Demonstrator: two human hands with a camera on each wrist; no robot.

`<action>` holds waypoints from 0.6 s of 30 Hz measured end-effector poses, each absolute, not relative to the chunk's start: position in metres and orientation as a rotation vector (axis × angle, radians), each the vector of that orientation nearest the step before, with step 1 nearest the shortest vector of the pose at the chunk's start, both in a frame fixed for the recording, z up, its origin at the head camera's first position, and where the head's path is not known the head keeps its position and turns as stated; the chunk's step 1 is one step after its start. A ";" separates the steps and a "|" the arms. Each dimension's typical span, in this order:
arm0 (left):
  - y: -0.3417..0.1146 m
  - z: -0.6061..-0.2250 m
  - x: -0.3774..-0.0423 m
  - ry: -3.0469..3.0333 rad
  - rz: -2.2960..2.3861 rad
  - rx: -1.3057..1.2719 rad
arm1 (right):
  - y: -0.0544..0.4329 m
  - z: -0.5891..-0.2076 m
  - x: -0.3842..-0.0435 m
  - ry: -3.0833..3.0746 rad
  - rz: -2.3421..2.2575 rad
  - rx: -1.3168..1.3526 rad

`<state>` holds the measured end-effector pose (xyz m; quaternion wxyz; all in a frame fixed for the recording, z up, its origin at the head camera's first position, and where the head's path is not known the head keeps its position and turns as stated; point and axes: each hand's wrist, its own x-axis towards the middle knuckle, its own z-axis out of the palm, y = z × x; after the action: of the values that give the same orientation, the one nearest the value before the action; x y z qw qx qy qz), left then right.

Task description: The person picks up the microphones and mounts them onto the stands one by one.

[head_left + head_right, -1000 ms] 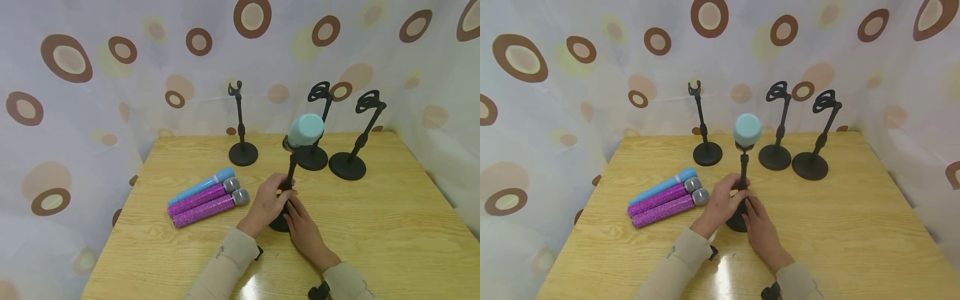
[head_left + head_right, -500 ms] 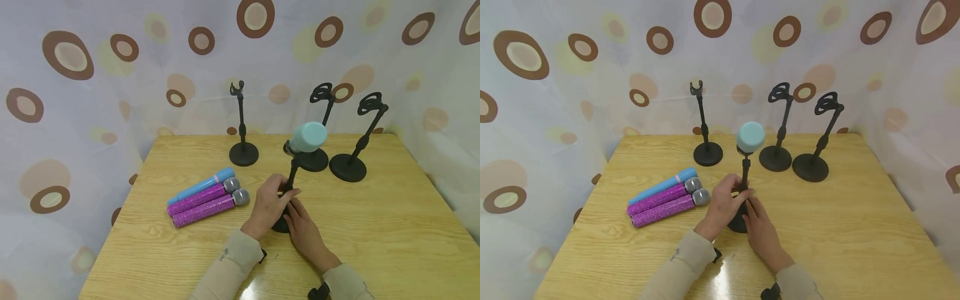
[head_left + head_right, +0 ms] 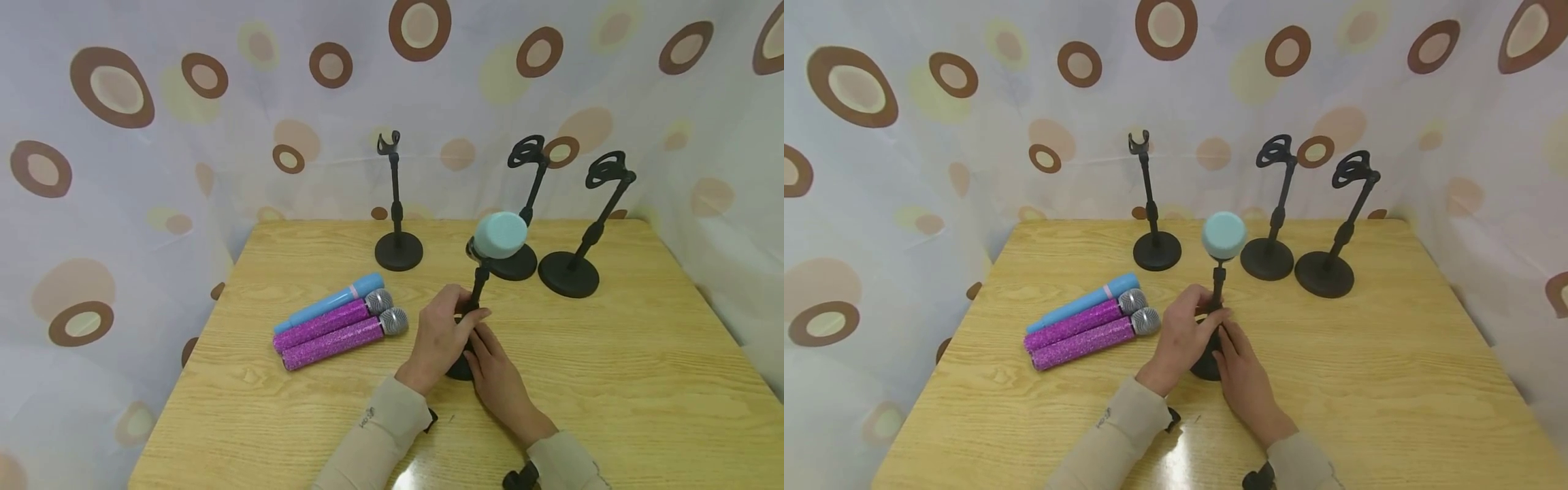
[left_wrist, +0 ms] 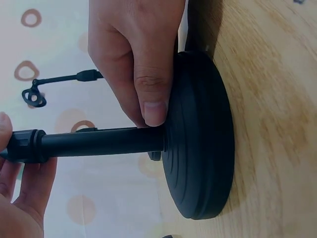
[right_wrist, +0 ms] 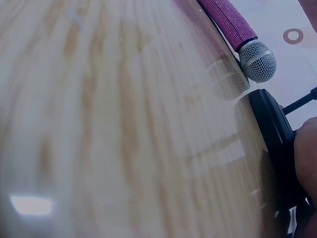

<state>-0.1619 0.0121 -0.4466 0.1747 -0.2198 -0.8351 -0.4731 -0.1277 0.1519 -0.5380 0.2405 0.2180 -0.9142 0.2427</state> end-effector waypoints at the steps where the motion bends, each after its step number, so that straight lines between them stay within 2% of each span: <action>1: 0.012 -0.447 -0.162 -2.366 -1.339 -0.617 | 0.152 -0.538 -0.128 -2.500 0.664 0.598; 18: 0.013 -0.447 -0.160 -2.375 -1.383 -0.576 | 0.151 -0.535 -0.126 -2.498 0.692 0.598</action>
<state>-0.1605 0.0132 -0.4475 0.1662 -0.2022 -0.8340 -0.4857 -0.1262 0.1506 -0.5349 0.2386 0.2183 -0.9119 0.2527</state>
